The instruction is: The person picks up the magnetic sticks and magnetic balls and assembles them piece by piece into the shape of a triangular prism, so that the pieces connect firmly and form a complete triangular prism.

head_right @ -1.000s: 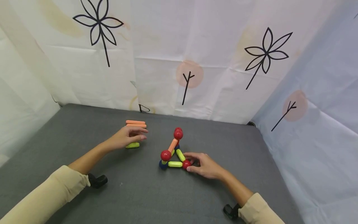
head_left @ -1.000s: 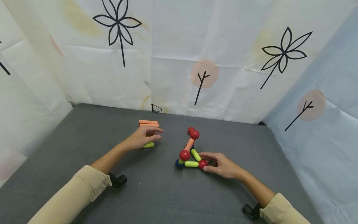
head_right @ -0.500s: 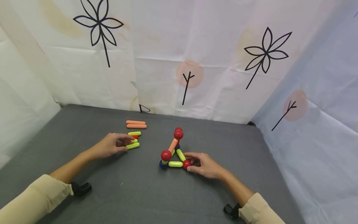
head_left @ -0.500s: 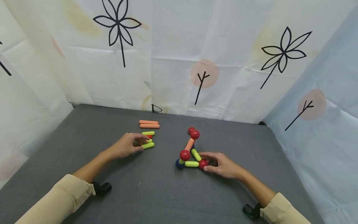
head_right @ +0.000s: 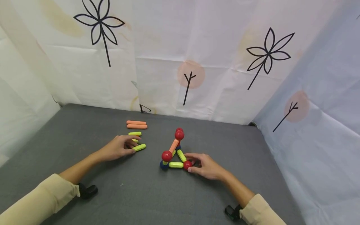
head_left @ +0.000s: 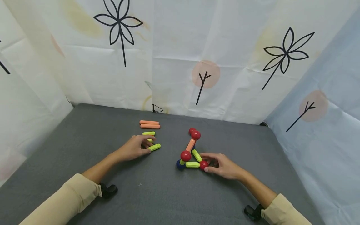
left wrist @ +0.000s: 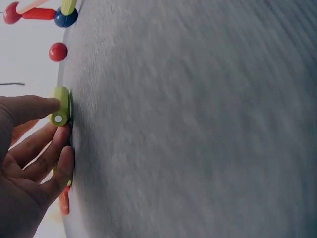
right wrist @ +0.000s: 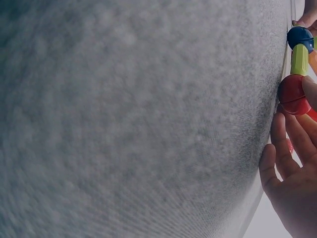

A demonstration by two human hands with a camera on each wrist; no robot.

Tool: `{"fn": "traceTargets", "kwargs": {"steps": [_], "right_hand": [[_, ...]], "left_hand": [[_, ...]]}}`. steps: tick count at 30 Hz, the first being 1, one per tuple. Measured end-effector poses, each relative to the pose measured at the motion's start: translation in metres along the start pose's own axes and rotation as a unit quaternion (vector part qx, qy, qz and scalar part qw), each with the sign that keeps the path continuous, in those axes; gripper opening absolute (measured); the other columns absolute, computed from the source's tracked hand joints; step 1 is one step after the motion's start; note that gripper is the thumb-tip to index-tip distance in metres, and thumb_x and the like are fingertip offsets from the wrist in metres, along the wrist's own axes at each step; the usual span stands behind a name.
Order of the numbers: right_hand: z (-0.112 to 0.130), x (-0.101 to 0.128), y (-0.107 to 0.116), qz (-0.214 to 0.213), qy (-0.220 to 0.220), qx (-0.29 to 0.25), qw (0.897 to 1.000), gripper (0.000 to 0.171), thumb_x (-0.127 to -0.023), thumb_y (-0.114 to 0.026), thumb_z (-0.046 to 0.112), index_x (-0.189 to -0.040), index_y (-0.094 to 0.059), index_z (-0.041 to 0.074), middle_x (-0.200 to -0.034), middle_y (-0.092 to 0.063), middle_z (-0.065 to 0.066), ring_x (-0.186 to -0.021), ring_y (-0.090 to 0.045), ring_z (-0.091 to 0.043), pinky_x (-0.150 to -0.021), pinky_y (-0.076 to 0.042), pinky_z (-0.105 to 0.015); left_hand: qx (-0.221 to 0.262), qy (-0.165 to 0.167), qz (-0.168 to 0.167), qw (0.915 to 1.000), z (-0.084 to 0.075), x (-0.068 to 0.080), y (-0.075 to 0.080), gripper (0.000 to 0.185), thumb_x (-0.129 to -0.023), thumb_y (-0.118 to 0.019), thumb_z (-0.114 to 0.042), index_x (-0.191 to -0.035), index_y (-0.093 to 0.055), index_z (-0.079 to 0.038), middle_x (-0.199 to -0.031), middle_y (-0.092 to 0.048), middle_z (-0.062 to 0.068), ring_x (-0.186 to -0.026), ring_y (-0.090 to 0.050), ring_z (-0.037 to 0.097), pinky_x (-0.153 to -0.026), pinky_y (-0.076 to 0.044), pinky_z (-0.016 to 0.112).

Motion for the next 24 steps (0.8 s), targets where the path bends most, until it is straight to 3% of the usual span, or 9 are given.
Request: {"fn": "traceTargets", "kwargs": {"steps": [4, 8, 12, 17, 19, 24], "right_hand": [[0.001, 0.000, 0.000, 0.003, -0.002, -0.003, 1.000, 0.053, -0.095, -0.069, 0.020, -0.141, -0.052, 0.001, -0.127, -0.066, -0.008, -0.105, -0.060, -0.017, -0.082, -0.050, -0.033], [0.001, 0.000, 0.001, 0.002, -0.007, -0.003, 1.000, 0.053, -0.094, -0.069, 0.020, -0.142, -0.052, 0.003, -0.127, -0.066, -0.005, -0.105, -0.060, -0.014, -0.082, -0.050, -0.032], [0.000, 0.000, 0.001, 0.002, -0.006, -0.003, 1.000, 0.053, -0.094, -0.069, 0.020, -0.142, -0.052, 0.003, -0.126, -0.066, -0.005, -0.104, -0.060, -0.014, -0.081, -0.050, -0.030], [-0.001, 0.000, 0.000, 0.000, -0.005, -0.001, 1.000, 0.053, -0.094, -0.069, 0.020, -0.142, -0.053, 0.002, -0.124, -0.067, -0.004, -0.101, -0.060, -0.013, -0.081, -0.050, -0.031], [-0.001, 0.000, 0.000, 0.000, -0.006, 0.000, 1.000, 0.053, -0.094, -0.069, 0.021, -0.142, -0.053, 0.003, -0.124, -0.067, -0.004, -0.101, -0.060, -0.013, -0.081, -0.050, -0.030], [-0.002, 0.000, 0.000, 0.001, -0.007, 0.003, 1.000, 0.053, -0.095, -0.069, 0.022, -0.142, -0.053, 0.003, -0.124, -0.067, -0.004, -0.100, -0.060, -0.012, -0.081, -0.050, -0.030]], "left_hand": [[0.064, 0.007, 0.002, 0.9979, -0.007, -0.007, -0.007, 0.045, -0.091, -0.068, -0.001, -0.134, -0.057, 0.000, -0.112, -0.071, 0.010, -0.104, -0.068, 0.023, -0.088, -0.055, 0.039], [0.139, 0.020, 0.006, 0.9901, -0.017, -0.016, -0.013, 0.047, -0.091, -0.066, -0.001, -0.137, -0.054, 0.001, -0.112, -0.071, 0.011, -0.105, -0.067, 0.023, -0.090, -0.054, 0.038], [0.211, 0.040, 0.009, 0.9767, -0.030, -0.024, -0.018, 0.049, -0.091, -0.066, -0.004, -0.138, -0.052, 0.000, -0.113, -0.070, 0.012, -0.106, -0.066, 0.024, -0.089, -0.054, 0.038], [0.299, 0.075, -0.002, 0.9515, -0.045, -0.033, -0.023, 0.050, -0.090, -0.071, -0.011, -0.137, -0.053, -0.005, -0.112, -0.068, 0.014, -0.101, -0.066, 0.029, -0.091, -0.054, 0.046], [0.324, 0.073, -0.004, 0.9431, -0.052, -0.038, -0.025, 0.050, -0.091, -0.071, -0.010, -0.137, -0.053, -0.005, -0.110, -0.069, 0.014, -0.099, -0.068, 0.030, -0.092, -0.053, 0.050], [0.352, 0.040, 0.017, 0.9351, -0.075, -0.047, -0.033, 0.049, -0.092, -0.070, -0.009, -0.138, -0.053, -0.006, -0.108, -0.071, 0.015, -0.096, -0.070, 0.025, -0.093, -0.051, 0.053]]}}
Point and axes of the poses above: each hand's wrist, its own x-axis away from the middle knuckle, its own y-axis out of the back of the hand, z = x × y, the point moved 9 cm from there along -x, towards the middle knuckle
